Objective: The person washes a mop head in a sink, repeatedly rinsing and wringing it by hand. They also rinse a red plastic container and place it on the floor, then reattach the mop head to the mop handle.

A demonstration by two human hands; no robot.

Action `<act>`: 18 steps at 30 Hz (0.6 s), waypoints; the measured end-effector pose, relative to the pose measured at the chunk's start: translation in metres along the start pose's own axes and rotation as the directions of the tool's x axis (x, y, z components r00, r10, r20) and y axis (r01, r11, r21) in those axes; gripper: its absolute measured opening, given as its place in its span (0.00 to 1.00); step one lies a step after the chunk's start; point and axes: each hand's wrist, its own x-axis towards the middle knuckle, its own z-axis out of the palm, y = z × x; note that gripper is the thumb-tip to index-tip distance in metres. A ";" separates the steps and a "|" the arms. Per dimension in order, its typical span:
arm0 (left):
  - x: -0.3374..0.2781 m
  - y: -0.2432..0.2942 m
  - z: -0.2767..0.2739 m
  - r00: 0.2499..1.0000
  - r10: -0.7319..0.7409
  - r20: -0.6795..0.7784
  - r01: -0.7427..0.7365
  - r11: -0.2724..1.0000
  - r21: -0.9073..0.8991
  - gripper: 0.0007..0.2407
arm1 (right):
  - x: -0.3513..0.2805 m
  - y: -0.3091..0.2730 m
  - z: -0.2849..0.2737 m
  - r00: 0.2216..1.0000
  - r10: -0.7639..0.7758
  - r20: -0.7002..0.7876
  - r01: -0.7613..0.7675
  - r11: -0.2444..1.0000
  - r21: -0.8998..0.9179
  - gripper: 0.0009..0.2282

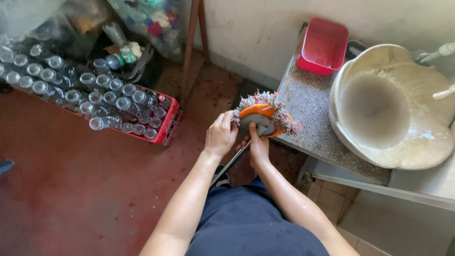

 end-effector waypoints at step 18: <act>-0.014 -0.032 0.034 0.466 -0.345 0.815 0.693 0.715 -0.094 0.21 | -0.044 -0.009 0.011 0.986 0.071 0.154 -0.081 0.995 0.064 0.30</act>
